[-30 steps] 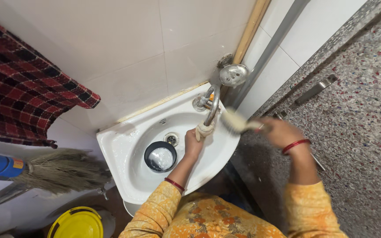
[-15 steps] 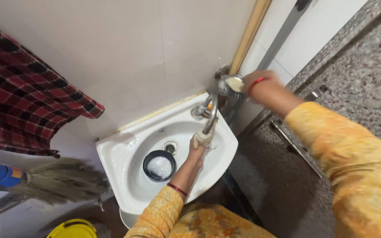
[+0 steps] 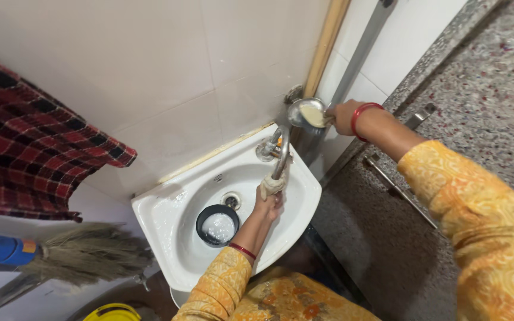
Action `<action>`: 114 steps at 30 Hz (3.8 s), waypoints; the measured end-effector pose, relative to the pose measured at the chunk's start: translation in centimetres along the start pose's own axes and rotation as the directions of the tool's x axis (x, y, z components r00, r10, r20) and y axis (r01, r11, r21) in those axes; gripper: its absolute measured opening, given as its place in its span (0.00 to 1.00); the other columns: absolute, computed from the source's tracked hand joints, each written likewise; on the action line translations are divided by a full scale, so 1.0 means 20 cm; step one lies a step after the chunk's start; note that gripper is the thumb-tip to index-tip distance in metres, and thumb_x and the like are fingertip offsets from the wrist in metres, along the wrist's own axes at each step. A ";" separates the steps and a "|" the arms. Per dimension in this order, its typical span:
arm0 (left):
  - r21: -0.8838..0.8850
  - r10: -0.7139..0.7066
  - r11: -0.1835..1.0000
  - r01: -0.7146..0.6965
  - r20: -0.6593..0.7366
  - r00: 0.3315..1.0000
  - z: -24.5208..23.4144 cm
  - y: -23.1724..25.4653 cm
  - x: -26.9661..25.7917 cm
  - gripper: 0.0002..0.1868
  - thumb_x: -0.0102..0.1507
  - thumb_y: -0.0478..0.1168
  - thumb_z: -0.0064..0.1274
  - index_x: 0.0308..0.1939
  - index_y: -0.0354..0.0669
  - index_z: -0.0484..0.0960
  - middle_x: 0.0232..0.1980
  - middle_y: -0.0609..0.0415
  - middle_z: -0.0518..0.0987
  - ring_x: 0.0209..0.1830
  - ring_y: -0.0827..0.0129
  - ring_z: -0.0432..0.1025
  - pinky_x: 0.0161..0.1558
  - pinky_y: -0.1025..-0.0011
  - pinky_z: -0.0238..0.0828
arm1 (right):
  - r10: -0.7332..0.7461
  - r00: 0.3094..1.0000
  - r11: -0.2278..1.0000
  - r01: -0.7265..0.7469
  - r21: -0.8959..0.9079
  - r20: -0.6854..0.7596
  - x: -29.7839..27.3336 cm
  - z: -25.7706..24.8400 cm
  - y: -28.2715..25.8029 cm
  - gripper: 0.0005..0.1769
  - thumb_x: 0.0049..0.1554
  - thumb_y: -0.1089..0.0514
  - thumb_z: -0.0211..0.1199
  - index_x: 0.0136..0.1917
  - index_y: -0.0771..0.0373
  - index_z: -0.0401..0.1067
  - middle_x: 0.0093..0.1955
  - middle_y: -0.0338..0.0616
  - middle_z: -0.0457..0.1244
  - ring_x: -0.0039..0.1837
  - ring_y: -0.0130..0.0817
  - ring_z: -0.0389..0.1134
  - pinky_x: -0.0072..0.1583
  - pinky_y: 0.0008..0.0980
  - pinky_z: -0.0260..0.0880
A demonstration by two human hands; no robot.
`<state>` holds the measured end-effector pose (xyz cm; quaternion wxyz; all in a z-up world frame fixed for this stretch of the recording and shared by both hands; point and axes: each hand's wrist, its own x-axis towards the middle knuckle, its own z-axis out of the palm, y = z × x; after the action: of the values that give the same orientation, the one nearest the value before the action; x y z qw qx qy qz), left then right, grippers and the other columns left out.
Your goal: The person scrubs a white wall-mounted sink with a brush and rinses it with water from the tap. They also rinse a small black bowl and an orange cup under the running water.
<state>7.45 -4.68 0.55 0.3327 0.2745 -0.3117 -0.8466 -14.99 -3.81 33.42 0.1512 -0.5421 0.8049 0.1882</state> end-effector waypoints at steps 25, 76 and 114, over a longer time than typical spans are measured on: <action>-0.188 0.081 0.963 -0.191 -0.475 0.876 0.01 0.24 -0.18 0.13 0.69 0.41 0.47 0.52 0.37 0.78 0.50 0.54 0.79 0.50 0.71 0.72 0.58 0.71 0.66 | -0.120 0.656 0.720 0.574 0.389 -0.745 -0.49 1.18 -0.73 0.23 0.53 0.59 0.61 0.63 0.59 0.73 0.60 0.59 0.63 0.60 0.54 0.65 0.60 0.45 0.68; -0.051 0.222 0.975 -0.216 0.188 0.957 0.08 0.01 0.22 0.16 0.67 0.39 0.46 0.57 0.36 0.70 0.43 0.55 0.75 0.39 0.72 0.73 0.40 0.77 0.71 | 0.104 0.720 0.729 0.414 0.545 -0.686 0.19 0.97 -0.32 0.23 0.43 0.60 0.77 0.53 0.60 0.78 0.53 0.53 0.65 0.56 0.54 0.68 0.59 0.45 0.70; -0.582 -0.205 0.813 0.017 -0.259 0.944 -0.07 -0.03 0.02 0.14 0.72 0.42 0.43 0.52 0.36 0.77 0.47 0.48 0.83 0.47 0.59 0.77 0.56 0.60 0.76 | -0.129 0.973 -0.966 -0.080 0.245 -0.192 0.44 1.11 -0.52 0.21 0.58 0.55 0.48 0.58 0.71 0.69 0.53 0.55 0.68 0.56 0.47 0.69 0.64 0.44 0.67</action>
<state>7.81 -5.06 -0.91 0.3937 0.3092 0.0299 -0.8651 -7.68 -4.25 8.50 0.6148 0.0112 0.2170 -0.7582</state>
